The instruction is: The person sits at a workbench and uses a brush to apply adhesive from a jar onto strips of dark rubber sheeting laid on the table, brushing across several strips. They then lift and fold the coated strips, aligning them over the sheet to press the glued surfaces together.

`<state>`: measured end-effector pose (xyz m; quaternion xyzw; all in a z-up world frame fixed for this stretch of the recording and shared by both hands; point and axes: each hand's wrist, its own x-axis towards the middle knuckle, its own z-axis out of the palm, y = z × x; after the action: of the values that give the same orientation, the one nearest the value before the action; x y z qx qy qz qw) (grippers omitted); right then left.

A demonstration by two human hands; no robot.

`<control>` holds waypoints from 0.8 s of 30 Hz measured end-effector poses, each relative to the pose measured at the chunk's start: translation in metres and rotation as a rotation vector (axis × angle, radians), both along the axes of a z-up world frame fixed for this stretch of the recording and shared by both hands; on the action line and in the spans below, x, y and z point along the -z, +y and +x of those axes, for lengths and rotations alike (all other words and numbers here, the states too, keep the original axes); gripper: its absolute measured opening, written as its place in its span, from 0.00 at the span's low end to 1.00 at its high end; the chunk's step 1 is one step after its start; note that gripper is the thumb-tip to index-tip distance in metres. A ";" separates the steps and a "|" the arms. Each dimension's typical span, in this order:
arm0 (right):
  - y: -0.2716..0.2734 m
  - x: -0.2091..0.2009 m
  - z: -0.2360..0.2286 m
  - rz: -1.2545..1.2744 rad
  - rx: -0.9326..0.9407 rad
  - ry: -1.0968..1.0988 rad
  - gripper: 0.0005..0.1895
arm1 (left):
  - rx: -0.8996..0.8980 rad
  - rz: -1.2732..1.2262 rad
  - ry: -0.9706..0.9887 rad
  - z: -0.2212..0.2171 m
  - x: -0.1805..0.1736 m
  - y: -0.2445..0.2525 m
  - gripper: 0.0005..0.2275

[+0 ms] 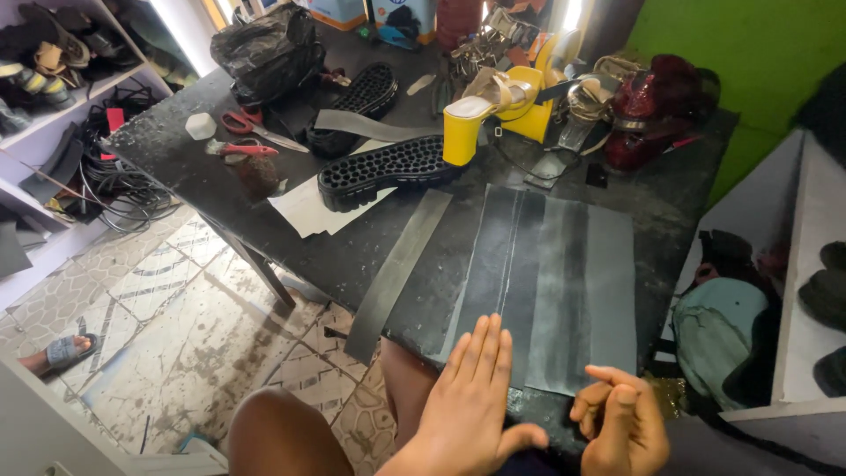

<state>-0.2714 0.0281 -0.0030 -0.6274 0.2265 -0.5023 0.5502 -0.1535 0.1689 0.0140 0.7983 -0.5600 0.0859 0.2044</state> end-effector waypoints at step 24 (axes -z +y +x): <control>-0.005 0.004 0.000 0.005 -0.013 0.008 0.23 | -0.178 0.116 0.096 0.161 0.012 -0.181 0.51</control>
<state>-0.2713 0.0227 -0.0067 -0.6294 0.2259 -0.4956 0.5542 0.0077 -0.0120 0.0022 0.8584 -0.4806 0.0330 0.1761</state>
